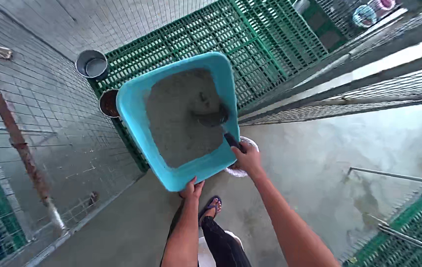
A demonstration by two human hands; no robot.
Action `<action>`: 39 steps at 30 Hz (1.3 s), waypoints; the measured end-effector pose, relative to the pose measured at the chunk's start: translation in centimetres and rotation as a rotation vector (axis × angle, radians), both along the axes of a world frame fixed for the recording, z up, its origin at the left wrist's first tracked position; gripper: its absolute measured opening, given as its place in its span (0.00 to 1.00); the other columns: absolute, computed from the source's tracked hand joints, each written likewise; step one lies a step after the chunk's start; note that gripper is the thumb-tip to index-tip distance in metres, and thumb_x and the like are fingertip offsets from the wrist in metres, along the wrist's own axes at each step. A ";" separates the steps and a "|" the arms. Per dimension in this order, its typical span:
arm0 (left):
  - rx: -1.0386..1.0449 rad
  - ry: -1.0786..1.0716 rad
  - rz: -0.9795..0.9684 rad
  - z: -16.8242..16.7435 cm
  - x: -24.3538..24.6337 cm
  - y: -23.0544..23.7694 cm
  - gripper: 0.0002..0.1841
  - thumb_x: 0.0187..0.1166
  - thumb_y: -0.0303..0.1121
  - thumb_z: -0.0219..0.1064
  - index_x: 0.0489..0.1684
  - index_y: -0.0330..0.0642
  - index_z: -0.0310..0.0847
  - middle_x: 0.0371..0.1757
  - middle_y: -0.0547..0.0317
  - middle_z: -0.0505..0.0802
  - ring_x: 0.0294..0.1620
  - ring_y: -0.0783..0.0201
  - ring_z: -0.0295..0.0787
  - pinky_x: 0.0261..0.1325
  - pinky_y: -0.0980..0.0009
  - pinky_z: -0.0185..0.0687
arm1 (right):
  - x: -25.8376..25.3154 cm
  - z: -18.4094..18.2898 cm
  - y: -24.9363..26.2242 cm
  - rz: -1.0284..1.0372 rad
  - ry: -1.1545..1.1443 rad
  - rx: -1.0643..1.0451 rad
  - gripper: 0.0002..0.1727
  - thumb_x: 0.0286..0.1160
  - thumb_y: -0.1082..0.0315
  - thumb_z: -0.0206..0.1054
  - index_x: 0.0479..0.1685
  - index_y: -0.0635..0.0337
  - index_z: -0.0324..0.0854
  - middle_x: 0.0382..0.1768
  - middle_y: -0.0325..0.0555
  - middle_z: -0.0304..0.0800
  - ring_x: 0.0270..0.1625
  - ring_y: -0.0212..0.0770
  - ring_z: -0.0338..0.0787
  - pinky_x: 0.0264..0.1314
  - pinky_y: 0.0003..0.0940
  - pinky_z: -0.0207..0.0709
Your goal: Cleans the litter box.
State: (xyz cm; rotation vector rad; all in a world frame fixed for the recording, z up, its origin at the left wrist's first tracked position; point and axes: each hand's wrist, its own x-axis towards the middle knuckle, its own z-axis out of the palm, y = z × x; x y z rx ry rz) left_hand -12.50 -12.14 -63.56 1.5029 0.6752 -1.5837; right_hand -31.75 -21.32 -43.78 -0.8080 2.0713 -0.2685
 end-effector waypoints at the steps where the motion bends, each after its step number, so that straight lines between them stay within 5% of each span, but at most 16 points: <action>1: -0.004 0.015 0.006 -0.3 -0.1 0.3 0.20 0.85 0.20 0.53 0.75 0.39 0.63 0.61 0.42 0.82 0.53 0.50 0.85 0.53 0.54 0.87 | -0.2 0.0 -1.0 0.020 0.020 -0.034 0.23 0.86 0.55 0.64 0.68 0.65 0.83 0.51 0.65 0.91 0.54 0.62 0.91 0.61 0.64 0.79; 7: -0.026 0.050 0.000 0.4 -0.2 0.5 0.17 0.88 0.21 0.51 0.73 0.37 0.63 0.58 0.44 0.83 0.52 0.54 0.85 0.55 0.58 0.86 | -0.2 -3.2 -4.6 0.011 -0.003 -0.227 0.24 0.85 0.59 0.67 0.71 0.66 0.81 0.44 0.60 0.92 0.41 0.51 0.92 0.51 0.52 0.85; 13: -0.053 0.054 -0.029 5.2 0.3 -0.3 0.18 0.88 0.22 0.50 0.75 0.37 0.62 0.61 0.42 0.83 0.54 0.51 0.86 0.57 0.56 0.86 | 1.7 -3.0 -1.6 -0.028 -0.069 -0.401 0.26 0.83 0.59 0.67 0.71 0.70 0.80 0.43 0.59 0.92 0.35 0.45 0.89 0.43 0.46 0.85; 18: -0.036 0.071 -0.072 9.2 0.9 -2.5 0.19 0.89 0.24 0.51 0.77 0.35 0.61 0.61 0.39 0.83 0.53 0.50 0.87 0.55 0.57 0.87 | 2.4 2.0 0.3 0.022 0.000 -0.375 0.27 0.83 0.59 0.67 0.74 0.70 0.80 0.47 0.65 0.93 0.41 0.55 0.93 0.52 0.56 0.85; 21: -0.061 0.068 -0.148 10.6 1.5 -3.4 0.20 0.92 0.34 0.52 0.77 0.36 0.61 0.60 0.38 0.84 0.50 0.50 0.89 0.53 0.56 0.89 | 2.4 3.9 0.6 0.089 0.024 -0.283 0.26 0.84 0.56 0.67 0.73 0.66 0.82 0.51 0.66 0.93 0.52 0.62 0.93 0.62 0.63 0.80; 25: -0.112 0.069 -0.274 10.9 2.8 -3.2 0.32 0.93 0.49 0.50 0.90 0.41 0.52 0.86 0.39 0.68 0.80 0.45 0.71 0.73 0.44 0.73 | 2.7 5.8 1.6 0.131 0.021 -0.116 0.27 0.86 0.53 0.66 0.76 0.62 0.80 0.59 0.67 0.91 0.63 0.65 0.89 0.70 0.67 0.75; 39: -0.125 -0.014 -0.300 13.5 3.6 2.3 0.35 0.93 0.50 0.50 0.90 0.36 0.47 0.88 0.37 0.63 0.82 0.48 0.70 0.77 0.55 0.72 | -0.3 4.5 10.6 0.140 -0.014 0.012 0.25 0.86 0.52 0.65 0.71 0.60 0.83 0.58 0.65 0.91 0.62 0.65 0.89 0.69 0.68 0.75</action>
